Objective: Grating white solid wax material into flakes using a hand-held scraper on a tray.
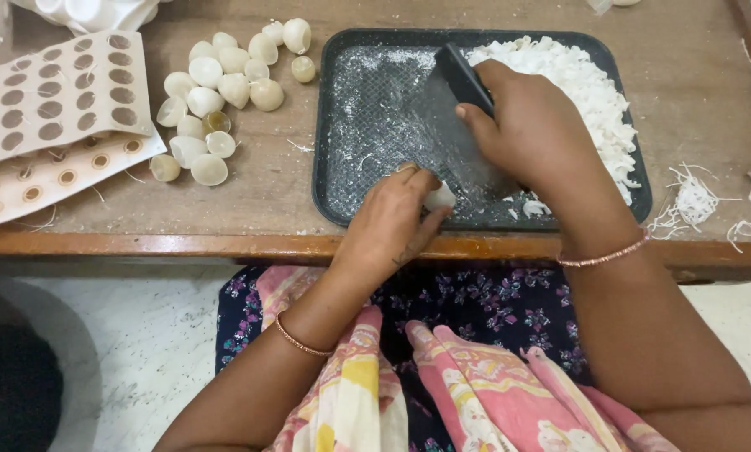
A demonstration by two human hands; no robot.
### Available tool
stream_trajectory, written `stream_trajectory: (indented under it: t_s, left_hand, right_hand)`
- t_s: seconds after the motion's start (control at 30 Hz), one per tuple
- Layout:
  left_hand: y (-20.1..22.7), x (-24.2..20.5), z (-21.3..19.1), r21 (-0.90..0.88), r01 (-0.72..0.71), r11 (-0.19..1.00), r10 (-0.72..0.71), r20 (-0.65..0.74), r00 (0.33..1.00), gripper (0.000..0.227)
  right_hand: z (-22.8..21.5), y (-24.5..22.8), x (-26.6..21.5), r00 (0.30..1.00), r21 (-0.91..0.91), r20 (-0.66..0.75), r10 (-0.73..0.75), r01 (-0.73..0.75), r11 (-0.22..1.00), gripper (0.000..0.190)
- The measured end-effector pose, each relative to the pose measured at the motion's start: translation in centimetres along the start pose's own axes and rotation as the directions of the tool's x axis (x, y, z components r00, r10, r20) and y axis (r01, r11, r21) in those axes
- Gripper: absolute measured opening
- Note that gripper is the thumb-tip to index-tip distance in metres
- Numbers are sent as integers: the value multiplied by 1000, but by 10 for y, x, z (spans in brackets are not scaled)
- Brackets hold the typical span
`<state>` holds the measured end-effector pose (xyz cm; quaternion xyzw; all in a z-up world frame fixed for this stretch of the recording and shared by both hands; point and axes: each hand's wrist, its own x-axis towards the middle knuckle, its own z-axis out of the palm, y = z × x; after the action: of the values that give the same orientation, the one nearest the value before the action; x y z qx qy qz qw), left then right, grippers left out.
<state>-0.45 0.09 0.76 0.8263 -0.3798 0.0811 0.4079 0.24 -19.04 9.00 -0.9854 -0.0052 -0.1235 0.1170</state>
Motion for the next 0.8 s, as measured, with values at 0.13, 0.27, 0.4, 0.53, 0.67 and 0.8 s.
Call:
stream_trajectory:
  t_s: [0.13, 0.27, 0.4, 0.53, 0.67, 0.8]
  left_hand:
    - [-3, 0, 4, 30, -13, 999, 13, -12, 1000, 25]
    - [-10, -1, 8, -25, -2, 1000, 3, 7, 1000, 28]
    - [-26, -6, 17, 0, -86, 996, 86, 13, 996, 32]
    - [-10, 1, 5, -86, -43, 995, 44, 8, 999, 34]
    - [6, 6, -3, -18, 96, 995, -95, 36, 995, 43]
    - [7, 3, -4, 16, 83, 996, -83, 26, 996, 28]
  right_hand:
    - [-8, -24, -16, 998, 32, 28, 52, -53, 998, 30]
    - [4, -46, -17, 993, -103, 62, -100, 106, 989, 32]
    - [34, -49, -14, 957, -174, 56, -286, 291, 941, 23]
    - [19, -61, -1, 960, -126, 94, -264, 274, 953, 28]
    - [11, -33, 19, 970, -141, 243, 8, 27, 990, 34]
    - [8, 24, 22, 981, -112, 133, 143, -129, 985, 35]
